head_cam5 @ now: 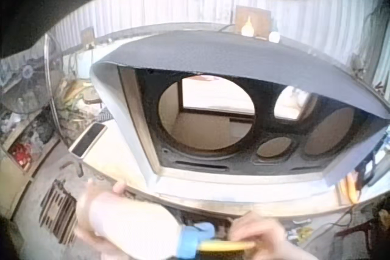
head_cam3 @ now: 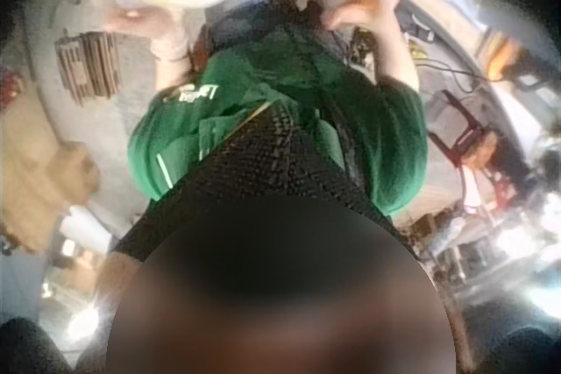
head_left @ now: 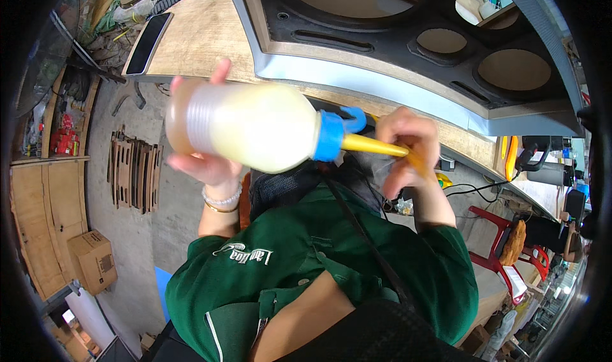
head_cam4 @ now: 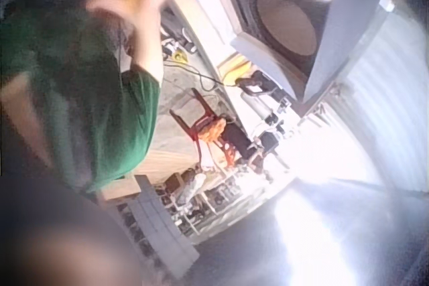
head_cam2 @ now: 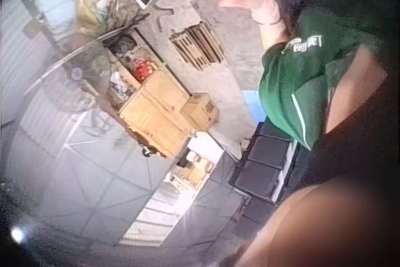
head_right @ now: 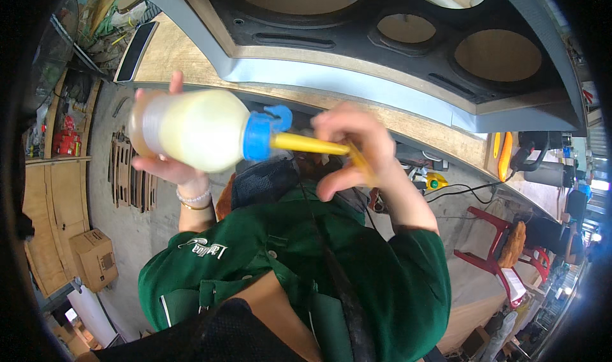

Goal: The person adjusts the headstrap, then positions a black speaker enclosure on a workbench. They use a yellow plastic scraper to smooth a seam along the enclosure's edge, then apply glue from a squeeze bottle along the same seam.

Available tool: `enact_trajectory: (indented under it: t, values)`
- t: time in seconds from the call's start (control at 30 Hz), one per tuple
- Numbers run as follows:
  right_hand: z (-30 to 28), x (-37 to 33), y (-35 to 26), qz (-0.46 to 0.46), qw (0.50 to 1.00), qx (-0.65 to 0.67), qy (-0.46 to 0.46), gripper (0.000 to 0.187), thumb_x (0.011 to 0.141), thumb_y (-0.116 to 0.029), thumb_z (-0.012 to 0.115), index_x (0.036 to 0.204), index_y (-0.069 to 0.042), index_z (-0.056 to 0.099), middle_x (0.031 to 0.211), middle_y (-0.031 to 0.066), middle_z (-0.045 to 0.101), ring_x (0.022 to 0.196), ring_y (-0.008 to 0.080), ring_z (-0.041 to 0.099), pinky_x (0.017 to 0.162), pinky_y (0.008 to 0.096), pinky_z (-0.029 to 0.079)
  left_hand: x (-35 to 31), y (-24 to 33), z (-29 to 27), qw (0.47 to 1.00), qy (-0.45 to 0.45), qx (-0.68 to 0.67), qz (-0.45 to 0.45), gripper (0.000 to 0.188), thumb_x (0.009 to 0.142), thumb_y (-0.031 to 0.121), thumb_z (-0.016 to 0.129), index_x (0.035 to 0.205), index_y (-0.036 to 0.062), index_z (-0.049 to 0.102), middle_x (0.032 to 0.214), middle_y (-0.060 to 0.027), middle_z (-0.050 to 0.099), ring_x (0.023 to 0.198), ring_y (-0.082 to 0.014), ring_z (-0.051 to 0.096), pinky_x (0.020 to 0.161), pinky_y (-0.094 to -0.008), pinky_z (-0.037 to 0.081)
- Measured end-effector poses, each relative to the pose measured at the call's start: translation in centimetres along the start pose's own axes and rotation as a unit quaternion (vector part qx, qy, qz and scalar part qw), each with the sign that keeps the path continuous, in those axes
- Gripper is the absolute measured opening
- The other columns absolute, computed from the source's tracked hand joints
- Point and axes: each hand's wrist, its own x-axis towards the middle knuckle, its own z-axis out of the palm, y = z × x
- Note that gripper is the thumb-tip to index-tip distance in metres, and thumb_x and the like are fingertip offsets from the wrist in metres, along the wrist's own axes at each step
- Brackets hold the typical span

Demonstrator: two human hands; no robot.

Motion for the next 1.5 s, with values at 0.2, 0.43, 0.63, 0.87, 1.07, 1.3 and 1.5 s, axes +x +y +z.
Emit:
enact_trajectory:
  t: [0.2, 0.43, 0.63, 0.87, 1.07, 1.3, 1.5]
  values:
    - [-4.6, -2.3, -2.4, 0.132, 0.970, -0.140, 0.149, 0.041, 0.097, -0.028, 0.032, 0.092, 0.003, 0.058, 0.085, 0.0091, 0.052, 0.068, 0.0105, 0.048, 0.060, 0.0216, 0.037, 2.9, 0.8, 0.1, 0.992, 0.089, -0.053, 0.067, 0.111, 0.060, 0.071, 0.063, 0.142, 0.0128, 0.016, 0.145, -0.0185, 0.021, 0.126, -0.0357, 0.036, 0.103, -0.0537, 0.031]
    - [-7.4, -1.3, -0.2, 0.004, 0.931, -0.186, 0.314, 0.044, 0.098, -0.032, 0.025, 0.091, 0.000, 0.055, 0.092, 0.0110, 0.052, 0.078, 0.0141, 0.049, 0.072, 0.0256, 0.038, 3.0, -1.1, 2.2, 0.886, -0.231, -0.401, 0.014, 0.106, 0.060, 0.044, 0.080, 0.142, 0.0183, 0.019, 0.149, -0.0058, 0.017, 0.135, -0.0393, 0.012, 0.101, -0.0551, 0.034]
    - [-9.3, -1.7, 0.8, 0.026, 0.928, -0.158, 0.335, 0.054, 0.097, -0.042, 0.022, 0.088, 0.000, 0.055, 0.086, 0.0069, 0.048, 0.072, 0.0111, 0.043, 0.066, 0.0245, 0.034, 4.0, 3.2, -0.9, 0.989, 0.013, 0.045, 0.138, 0.101, 0.064, 0.053, 0.071, 0.139, 0.0055, 0.023, 0.145, -0.0199, 0.018, 0.131, -0.0455, 0.020, 0.102, -0.0600, 0.028]
    - [-8.9, -1.9, 3.8, 0.160, 0.941, 0.018, 0.297, 0.064, 0.095, -0.050, 0.019, 0.079, 0.001, 0.054, 0.050, -0.0011, 0.039, 0.045, 0.0068, 0.031, 0.044, 0.0213, 0.022, 3.8, 4.0, -0.4, 0.972, 0.018, 0.166, 0.165, 0.092, 0.071, 0.065, 0.058, 0.131, 0.0006, 0.033, 0.132, -0.0259, 0.039, 0.118, -0.0491, 0.040, 0.098, -0.0632, 0.030]
    - [-8.6, -3.5, 5.3, 0.164, 0.929, -0.046, 0.328, 0.064, 0.094, -0.048, 0.020, 0.074, 0.001, 0.055, 0.050, 0.0014, 0.044, 0.043, 0.0078, 0.036, 0.044, 0.0218, 0.026, 4.8, 2.0, 3.0, 0.942, -0.039, 0.290, 0.165, 0.098, 0.069, 0.069, 0.058, 0.132, 0.0005, 0.029, 0.125, -0.0242, 0.045, 0.108, -0.0480, 0.049, 0.092, -0.0604, 0.039]
    - [-8.2, -3.9, 5.1, 0.170, 0.913, -0.119, 0.351, 0.059, 0.094, -0.045, 0.023, 0.075, 0.001, 0.055, 0.059, 0.0065, 0.051, 0.045, 0.0087, 0.040, 0.045, 0.0208, 0.030, 5.3, -0.9, 6.0, 0.918, -0.002, 0.328, 0.221, 0.108, 0.062, 0.079, 0.052, 0.132, 0.0006, 0.026, 0.126, -0.0252, 0.043, 0.106, -0.0470, 0.051, 0.089, -0.0579, 0.043]
    - [-8.2, -3.8, 5.5, 0.120, 0.919, -0.151, 0.344, 0.045, 0.096, -0.035, 0.029, 0.084, -0.001, 0.056, 0.074, 0.0072, 0.056, 0.054, 0.0092, 0.049, 0.049, 0.0203, 0.040, 5.3, -1.7, 6.5, 0.928, 0.059, 0.281, 0.237, 0.103, 0.067, 0.078, 0.049, 0.132, 0.0016, 0.026, 0.126, -0.0259, 0.041, 0.107, -0.0477, 0.049, 0.088, -0.0594, 0.043]
